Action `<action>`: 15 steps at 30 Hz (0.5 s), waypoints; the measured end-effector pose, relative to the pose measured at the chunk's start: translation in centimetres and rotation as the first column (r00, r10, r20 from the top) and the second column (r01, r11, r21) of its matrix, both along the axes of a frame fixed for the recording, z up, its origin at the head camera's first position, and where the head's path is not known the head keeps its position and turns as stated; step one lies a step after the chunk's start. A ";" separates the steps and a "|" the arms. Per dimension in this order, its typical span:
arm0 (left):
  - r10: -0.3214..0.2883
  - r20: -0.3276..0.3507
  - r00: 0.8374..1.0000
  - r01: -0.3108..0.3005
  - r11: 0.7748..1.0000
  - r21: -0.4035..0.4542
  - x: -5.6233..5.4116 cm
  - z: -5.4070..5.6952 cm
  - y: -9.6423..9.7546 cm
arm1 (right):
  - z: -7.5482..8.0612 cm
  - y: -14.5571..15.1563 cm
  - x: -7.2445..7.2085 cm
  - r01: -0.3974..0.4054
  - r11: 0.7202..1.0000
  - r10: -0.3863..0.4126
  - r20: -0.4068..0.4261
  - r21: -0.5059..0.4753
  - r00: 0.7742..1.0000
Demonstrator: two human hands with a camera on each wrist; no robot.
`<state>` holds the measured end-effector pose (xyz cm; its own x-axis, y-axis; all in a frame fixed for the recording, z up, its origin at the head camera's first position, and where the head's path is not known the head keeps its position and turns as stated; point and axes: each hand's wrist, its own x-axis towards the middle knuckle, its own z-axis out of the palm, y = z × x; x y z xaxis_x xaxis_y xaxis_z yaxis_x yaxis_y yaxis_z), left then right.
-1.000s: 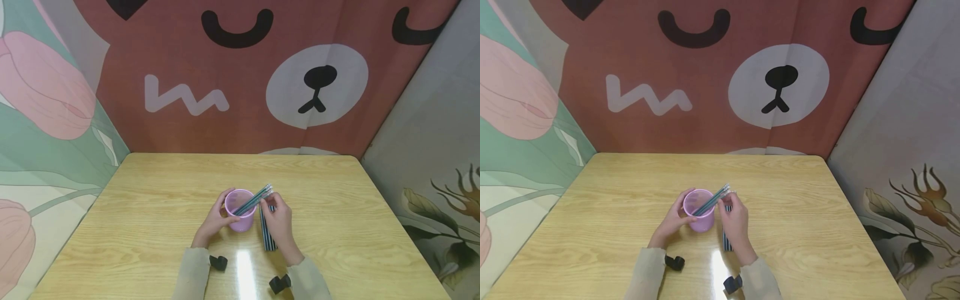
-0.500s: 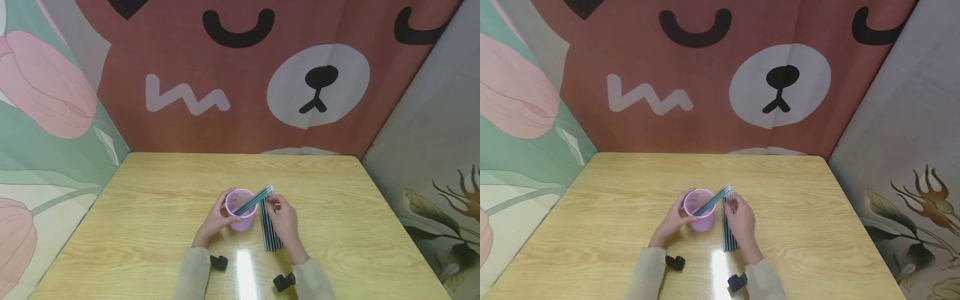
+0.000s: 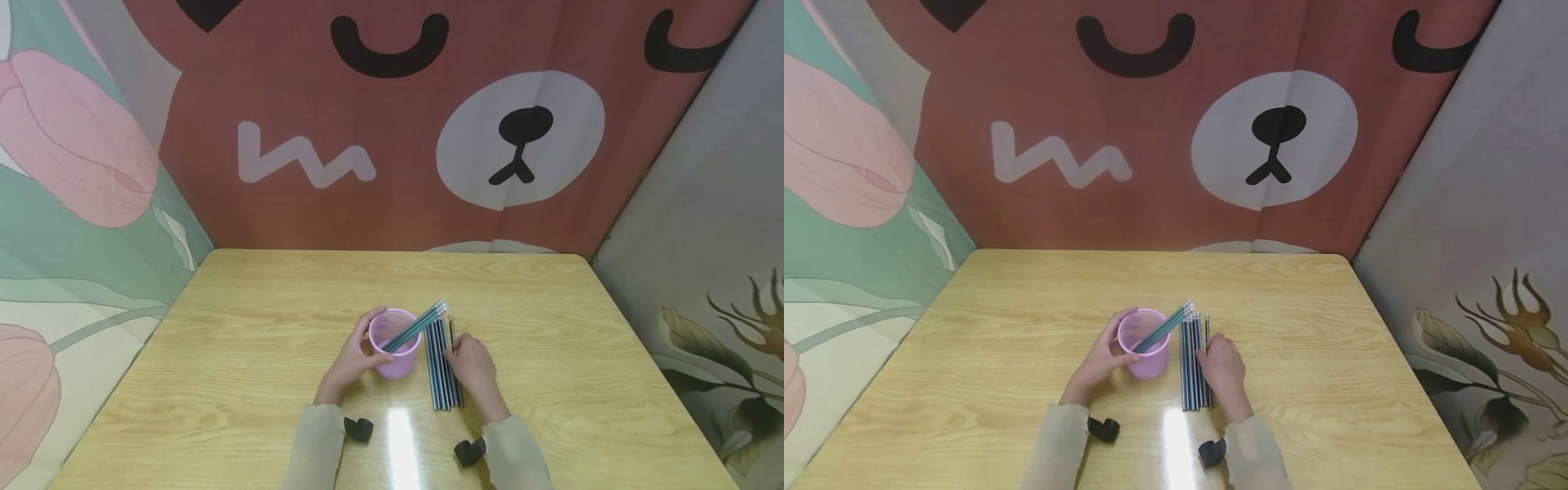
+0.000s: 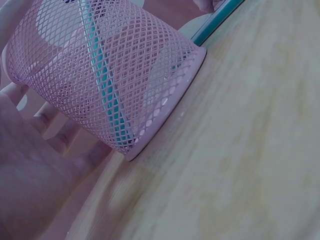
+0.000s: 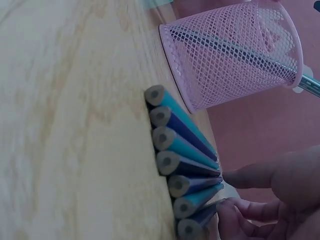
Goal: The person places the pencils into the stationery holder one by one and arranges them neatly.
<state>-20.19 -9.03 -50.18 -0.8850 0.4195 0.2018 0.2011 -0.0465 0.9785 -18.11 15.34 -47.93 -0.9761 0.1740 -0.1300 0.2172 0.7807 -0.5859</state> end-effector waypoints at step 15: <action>0.029 0.004 1.000 -0.029 0.999 -0.022 0.1 0.0 0.1 | 0.2 0.1 -0.2 -0.032 0.998 0.027 0.097 0.046 0.995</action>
